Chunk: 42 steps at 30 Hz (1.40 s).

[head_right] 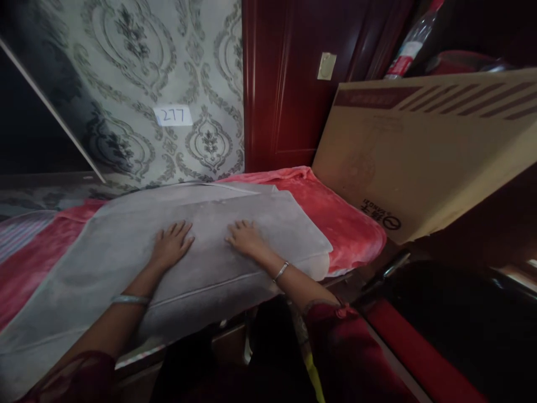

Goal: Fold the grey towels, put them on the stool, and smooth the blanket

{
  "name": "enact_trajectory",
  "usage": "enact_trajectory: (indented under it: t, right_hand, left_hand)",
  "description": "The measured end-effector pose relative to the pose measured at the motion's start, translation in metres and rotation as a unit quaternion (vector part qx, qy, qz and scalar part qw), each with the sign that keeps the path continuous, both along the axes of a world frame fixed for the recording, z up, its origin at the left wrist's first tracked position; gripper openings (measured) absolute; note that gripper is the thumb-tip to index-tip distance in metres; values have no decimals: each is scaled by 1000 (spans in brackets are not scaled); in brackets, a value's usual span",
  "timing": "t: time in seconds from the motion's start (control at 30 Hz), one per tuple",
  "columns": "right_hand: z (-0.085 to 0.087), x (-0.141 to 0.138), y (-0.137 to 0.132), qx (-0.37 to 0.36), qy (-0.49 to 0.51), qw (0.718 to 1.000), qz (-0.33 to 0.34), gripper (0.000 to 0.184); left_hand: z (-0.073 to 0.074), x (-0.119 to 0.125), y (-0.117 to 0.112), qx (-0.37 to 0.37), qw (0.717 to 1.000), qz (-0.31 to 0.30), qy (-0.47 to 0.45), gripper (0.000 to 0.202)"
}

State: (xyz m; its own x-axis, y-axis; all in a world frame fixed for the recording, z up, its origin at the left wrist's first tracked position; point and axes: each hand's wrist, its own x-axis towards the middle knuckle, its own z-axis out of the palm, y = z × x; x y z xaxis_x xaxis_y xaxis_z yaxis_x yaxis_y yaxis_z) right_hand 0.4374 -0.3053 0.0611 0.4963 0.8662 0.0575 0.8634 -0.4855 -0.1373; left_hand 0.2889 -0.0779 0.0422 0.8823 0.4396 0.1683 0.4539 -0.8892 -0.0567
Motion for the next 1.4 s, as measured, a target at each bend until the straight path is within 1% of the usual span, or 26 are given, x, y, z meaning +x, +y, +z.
enact_trajectory:
  t: [0.07, 0.17, 0.27, 0.37, 0.5, 0.57, 0.67, 0.77, 0.97, 1.03, 1.13, 1.2, 1.23, 1.3, 1.4]
  right_hand:
    - [-1, 11, 18, 24, -5, 999, 23, 58]
    - [-9, 37, 38, 34, -15, 998, 51, 60]
    - [-13, 77, 41, 13, -12, 999, 43, 61]
    - [-13, 129, 24, -14, 0, 1000, -11, 59]
    - [-15, 198, -17, -17, 8, 992, -125, 60]
    - [-19, 222, -34, -9, 24, 983, -184, 61]
    - [-28, 241, -49, 13, 43, 969, -245, 61]
    - [-37, 246, -53, 35, 45, 963, -264, 60]
    - [-52, 251, -56, 49, 36, 964, -258, 62]
    - [-54, 253, -57, 52, 38, 964, -257, 62]
    - [-51, 247, -53, 49, 36, 958, -280, 64]
    - [-47, 233, -40, 43, 14, 960, -276, 64]
    - [-44, 223, -29, 37, 1, 966, -258, 63]
    - [-38, 196, -1, 19, -21, 982, -189, 61]
    - [-32, 145, 50, 0, -35, 997, -75, 58]
  left_hand:
    - [-1, 0, 1, 4, 1000, 3, -5, 61]
    - [-2, 1, 2, 9, 1000, 4, -4, 60]
    - [-4, 0, 4, 14, 1000, 5, -3, 61]
    - [-7, 0, 7, 12, 1000, 4, -8, 61]
    - [-12, 0, 13, 9, 1000, 0, -13, 61]
    - [-14, 0, 16, 11, 1000, -4, -20, 61]
    - [-16, -1, 17, 7, 1000, -6, -26, 60]
    - [-13, -2, 13, -9, 1000, -1, -21, 59]
    - [-8, -4, 1, -35, 999, 15, -11, 59]
    - [-8, -6, -2, -45, 999, 20, -6, 59]
    - [-8, -9, -5, -61, 998, 24, 2, 60]
    - [-4, -9, -4, -75, 997, 21, 10, 61]
    - [0, -6, -3, -81, 996, 19, 10, 60]
    - [10, 5, 0, -90, 996, 8, 1, 58]
    - [23, 35, 5, -102, 994, -31, -21, 56]
